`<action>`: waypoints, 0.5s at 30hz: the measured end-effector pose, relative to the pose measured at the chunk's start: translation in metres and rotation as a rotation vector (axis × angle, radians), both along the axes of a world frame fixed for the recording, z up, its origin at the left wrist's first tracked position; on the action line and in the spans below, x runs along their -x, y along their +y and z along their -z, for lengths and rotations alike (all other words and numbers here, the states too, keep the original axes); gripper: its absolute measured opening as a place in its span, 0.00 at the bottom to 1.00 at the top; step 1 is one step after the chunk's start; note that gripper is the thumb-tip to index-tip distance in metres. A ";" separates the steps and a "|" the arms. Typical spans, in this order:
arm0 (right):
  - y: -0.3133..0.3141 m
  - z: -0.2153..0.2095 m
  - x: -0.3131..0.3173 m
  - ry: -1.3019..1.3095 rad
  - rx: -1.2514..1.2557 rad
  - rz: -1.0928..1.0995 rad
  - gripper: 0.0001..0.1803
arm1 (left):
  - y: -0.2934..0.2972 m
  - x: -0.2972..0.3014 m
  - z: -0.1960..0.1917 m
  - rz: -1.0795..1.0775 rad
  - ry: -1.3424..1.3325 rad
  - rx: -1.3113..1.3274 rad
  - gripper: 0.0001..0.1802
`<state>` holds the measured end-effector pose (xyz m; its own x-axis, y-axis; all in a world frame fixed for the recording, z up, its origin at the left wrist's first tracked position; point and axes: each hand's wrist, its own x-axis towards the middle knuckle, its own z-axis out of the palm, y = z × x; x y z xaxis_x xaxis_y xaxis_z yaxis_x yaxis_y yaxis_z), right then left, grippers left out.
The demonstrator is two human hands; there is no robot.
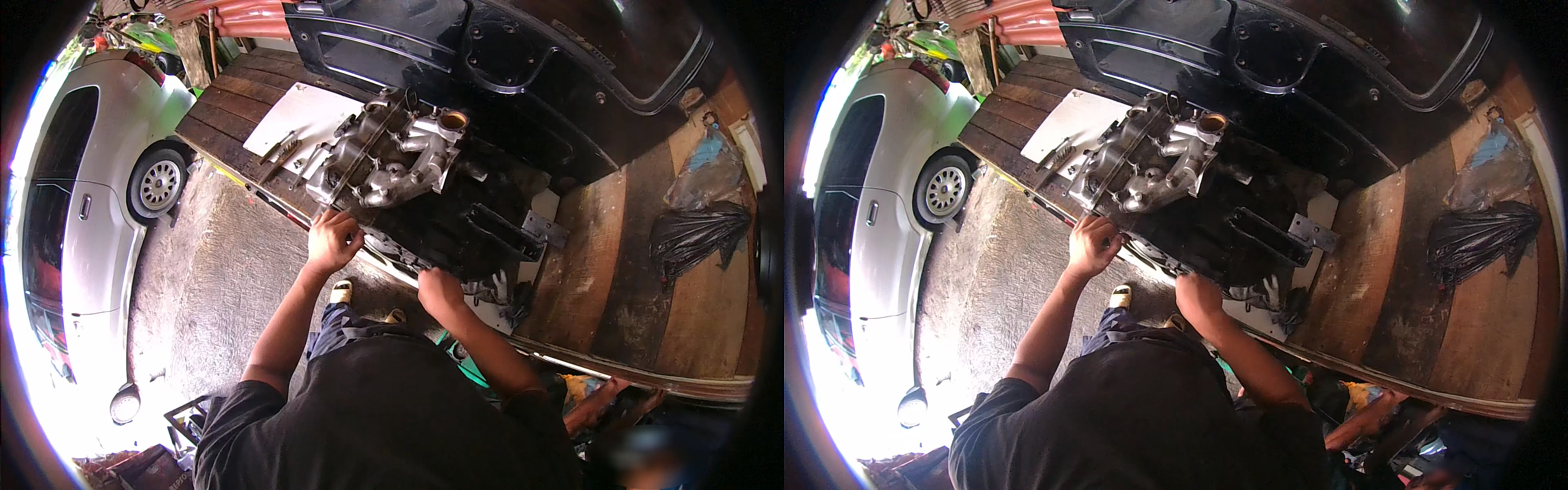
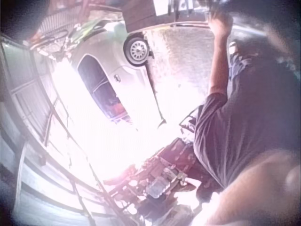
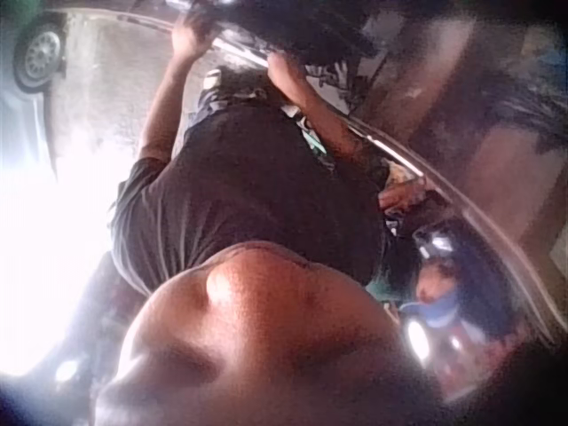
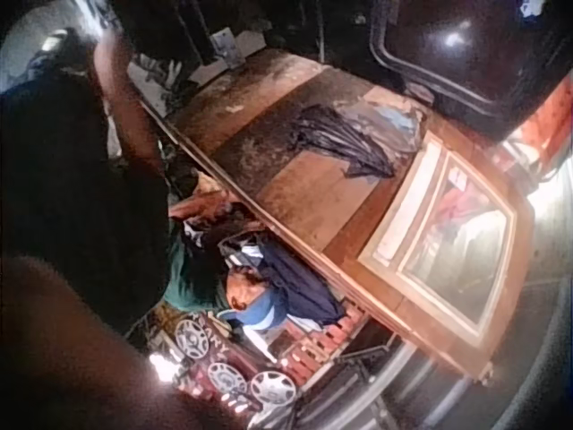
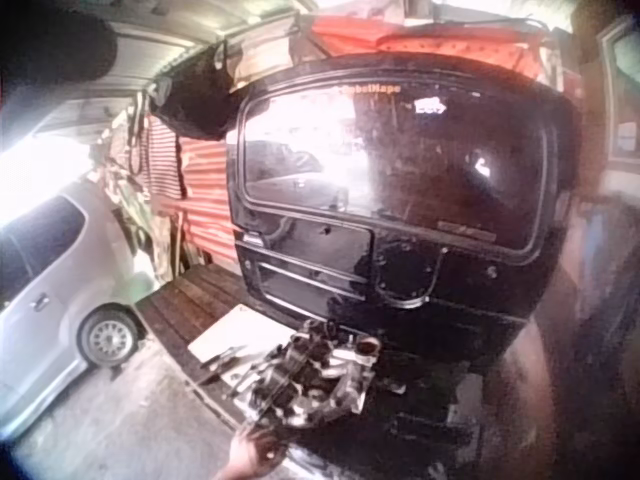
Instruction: The person uses a wrench to tighten bolts on a car engine block resting on a wooden workbench. The person repeatedly turns the wrench on different bolts around the engine's perimeter.
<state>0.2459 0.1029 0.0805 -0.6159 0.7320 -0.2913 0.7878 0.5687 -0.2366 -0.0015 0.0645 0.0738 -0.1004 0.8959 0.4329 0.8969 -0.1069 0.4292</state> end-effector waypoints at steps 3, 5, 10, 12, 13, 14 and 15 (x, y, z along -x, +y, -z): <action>0.006 0.004 0.011 0.034 -0.077 -0.083 0.07 | 0.001 -0.001 0.002 0.001 -0.024 -0.029 0.09; 0.019 -0.012 0.026 -0.039 -0.087 -0.230 0.06 | 0.002 -0.001 0.004 -0.013 -0.014 -0.040 0.10; 0.044 -0.019 0.054 -0.050 -0.114 -0.359 0.07 | 0.004 -0.003 0.004 -0.026 -0.017 -0.052 0.10; 0.046 -0.034 0.053 -0.031 -0.111 -0.321 0.07 | 0.004 -0.003 0.003 -0.027 -0.015 -0.045 0.10; 0.047 -0.039 0.051 -0.023 -0.107 -0.303 0.07 | 0.003 -0.003 0.004 -0.031 -0.016 -0.056 0.10; 0.048 -0.041 0.043 0.008 -0.074 -0.267 0.08 | 0.003 -0.002 0.005 -0.033 -0.017 -0.067 0.10; 0.048 -0.040 0.032 0.057 -0.036 -0.227 0.09 | 0.004 -0.002 0.006 -0.034 -0.018 -0.079 0.10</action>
